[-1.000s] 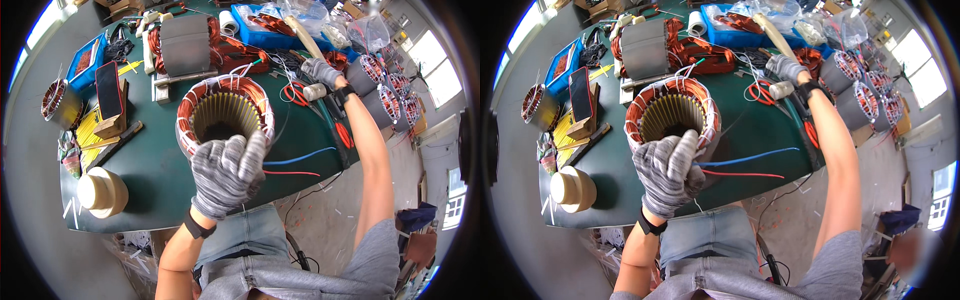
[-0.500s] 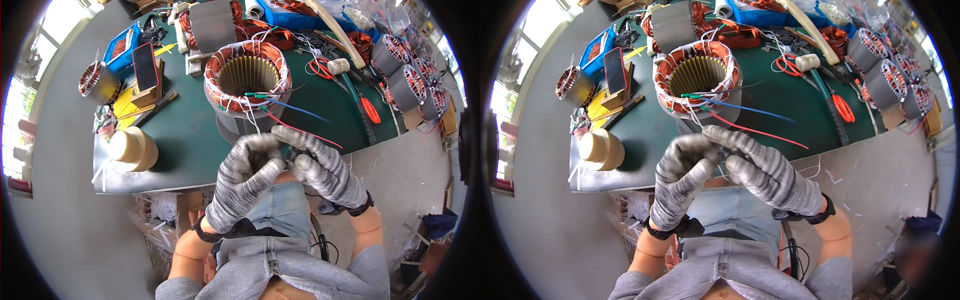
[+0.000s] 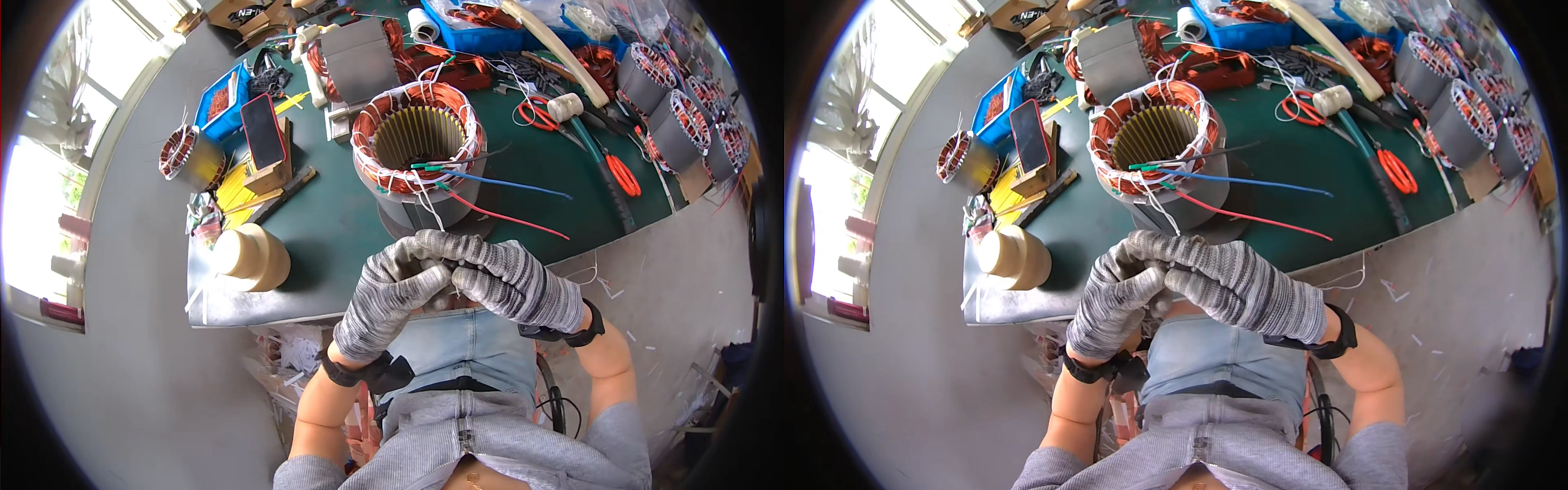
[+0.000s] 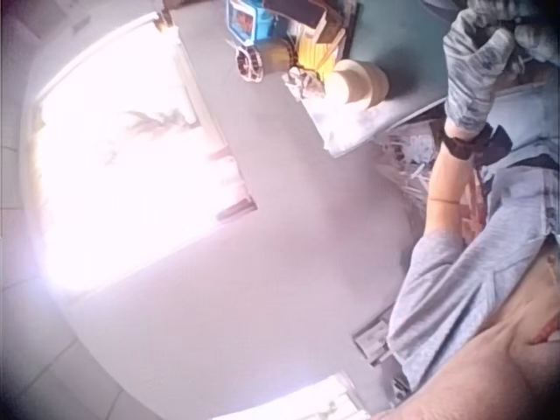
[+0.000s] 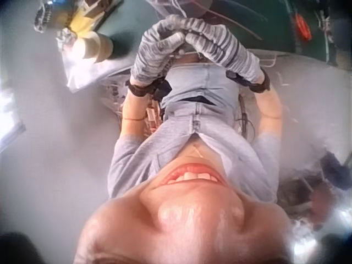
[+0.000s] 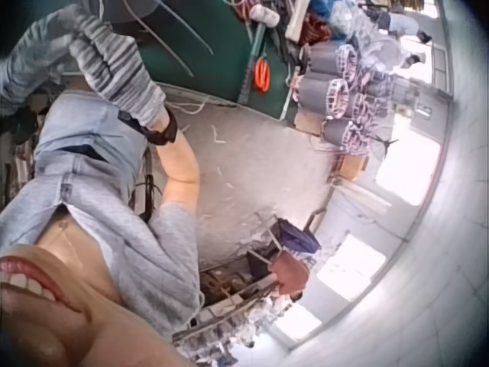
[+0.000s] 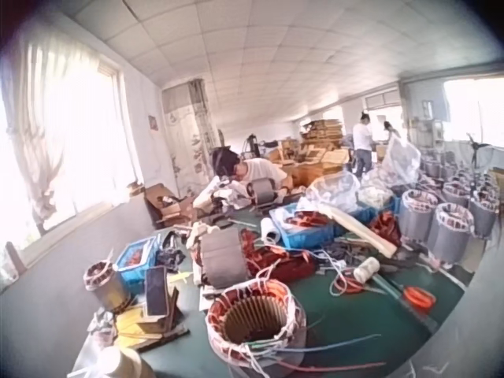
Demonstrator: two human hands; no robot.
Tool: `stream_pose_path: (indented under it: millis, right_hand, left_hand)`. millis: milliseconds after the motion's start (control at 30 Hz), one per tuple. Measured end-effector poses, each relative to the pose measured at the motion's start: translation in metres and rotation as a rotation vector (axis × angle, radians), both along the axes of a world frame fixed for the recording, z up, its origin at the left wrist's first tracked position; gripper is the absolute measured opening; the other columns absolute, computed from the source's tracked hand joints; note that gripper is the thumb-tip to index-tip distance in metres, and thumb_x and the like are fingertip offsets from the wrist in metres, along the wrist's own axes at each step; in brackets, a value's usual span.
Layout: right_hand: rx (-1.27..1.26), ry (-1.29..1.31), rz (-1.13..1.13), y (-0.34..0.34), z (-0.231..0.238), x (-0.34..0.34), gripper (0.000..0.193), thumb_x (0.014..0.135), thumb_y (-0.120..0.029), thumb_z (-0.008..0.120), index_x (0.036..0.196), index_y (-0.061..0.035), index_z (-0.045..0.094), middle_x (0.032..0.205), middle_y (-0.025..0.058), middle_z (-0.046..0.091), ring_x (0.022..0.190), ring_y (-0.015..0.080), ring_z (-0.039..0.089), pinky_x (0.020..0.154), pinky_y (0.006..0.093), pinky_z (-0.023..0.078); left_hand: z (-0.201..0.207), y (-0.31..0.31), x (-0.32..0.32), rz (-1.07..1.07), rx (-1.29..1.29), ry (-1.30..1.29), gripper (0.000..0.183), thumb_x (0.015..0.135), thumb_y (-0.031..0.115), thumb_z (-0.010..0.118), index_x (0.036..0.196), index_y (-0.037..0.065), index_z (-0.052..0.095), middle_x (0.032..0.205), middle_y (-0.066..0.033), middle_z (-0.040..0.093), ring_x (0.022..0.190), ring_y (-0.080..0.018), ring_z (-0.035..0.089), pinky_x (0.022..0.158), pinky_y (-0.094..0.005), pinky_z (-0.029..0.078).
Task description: The worker is winding coils, securing wires, and shaping the internal components of electric motor stators on a production line.
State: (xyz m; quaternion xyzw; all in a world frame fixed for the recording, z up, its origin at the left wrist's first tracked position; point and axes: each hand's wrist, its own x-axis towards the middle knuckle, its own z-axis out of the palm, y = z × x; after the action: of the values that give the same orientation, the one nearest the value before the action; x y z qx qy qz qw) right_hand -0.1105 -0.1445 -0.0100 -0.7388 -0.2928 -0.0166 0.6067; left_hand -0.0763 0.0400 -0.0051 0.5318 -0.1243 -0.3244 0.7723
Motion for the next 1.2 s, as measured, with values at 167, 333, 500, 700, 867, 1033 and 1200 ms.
stream_pose_path:
  millis: [167,333,500,700,867,1033,1200]
  right_hand:
    - [-0.058,-0.251,-0.325,0.000,0.004,0.004,0.036,0.087,-0.003,0.051,0.123,-0.0020,0.050,0.116,0.0137,0.059,0.107,0.0245,0.057,0.092,0.0312,0.045]
    - [-0.147,-0.513,-0.726,-0.013,0.012,0.039,0.025,0.085,-0.006,0.056,0.109,-0.0049,0.060,0.102,0.0095,0.063,0.090,0.0240,0.059,0.079,0.0337,0.049]
    - [-0.462,-0.674,-0.703,-0.008,-0.033,0.047,0.027,0.083,-0.006,0.056,0.110,-0.0092,0.060,0.096,0.0065,0.063,0.086,0.0241,0.060,0.074,0.0345,0.051]
    - [-0.198,-0.678,-0.630,-0.015,-0.007,0.048,0.028,0.083,-0.008,0.058,0.110,-0.0104,0.062,0.100,0.0065,0.065,0.083,0.0225,0.063,0.073,0.0306,0.051]
    - [-0.141,-0.545,-0.681,-0.018,-0.018,0.065,0.030,0.082,-0.012,0.062,0.111,-0.0142,0.063,0.097,0.0065,0.065,0.080,0.0235,0.062,0.073,0.0316,0.051]
    - [-0.334,-0.597,-0.702,-0.018,-0.012,0.064,0.027,0.081,-0.014,0.062,0.109,-0.0153,0.064,0.093,0.0058,0.064,0.081,0.0228,0.061,0.074,0.0318,0.050]
    - [-0.413,-0.564,-0.691,-0.020,-0.014,0.066,0.027,0.081,-0.016,0.062,0.108,-0.0165,0.064,0.094,0.0056,0.065,0.081,0.0230,0.061,0.074,0.0329,0.050]
  left_hand:
    - [-0.009,0.005,0.004,0.180,0.049,-0.535,0.018,0.081,0.010,0.064,0.093,0.000,0.057,0.097,-0.0117,0.058,0.073,-0.0153,0.059,0.065,-0.0259,0.050]
    - [0.010,0.011,0.032,0.423,-0.087,-0.492,0.013,0.085,0.000,0.057,0.097,-0.001,0.055,0.094,-0.0113,0.063,0.084,-0.0149,0.061,0.079,-0.0275,0.049]
    - [0.009,-0.002,0.046,0.550,-0.048,-0.593,0.015,0.083,0.000,0.059,0.098,0.000,0.056,0.098,-0.0099,0.063,0.089,-0.0134,0.060,0.085,-0.0269,0.046]
    - [0.004,-0.005,0.054,0.568,-0.032,-0.662,0.013,0.083,-0.001,0.059,0.096,0.001,0.058,0.101,-0.0080,0.063,0.093,-0.0111,0.056,0.086,-0.0258,0.043]
    - [0.009,-0.008,0.060,0.529,-0.031,-0.647,0.013,0.083,0.001,0.059,0.096,0.002,0.058,0.100,-0.0081,0.063,0.092,-0.0121,0.056,0.087,-0.0269,0.042]
    - [0.017,-0.002,0.066,0.435,0.035,-0.702,0.013,0.082,0.001,0.060,0.095,0.002,0.058,0.099,-0.0091,0.062,0.095,-0.0133,0.055,0.088,-0.0285,0.042]
    - [0.022,0.002,0.067,0.385,0.118,-0.738,0.013,0.080,0.001,0.060,0.093,0.002,0.059,0.098,-0.0084,0.062,0.096,-0.0161,0.055,0.092,-0.0317,0.040]
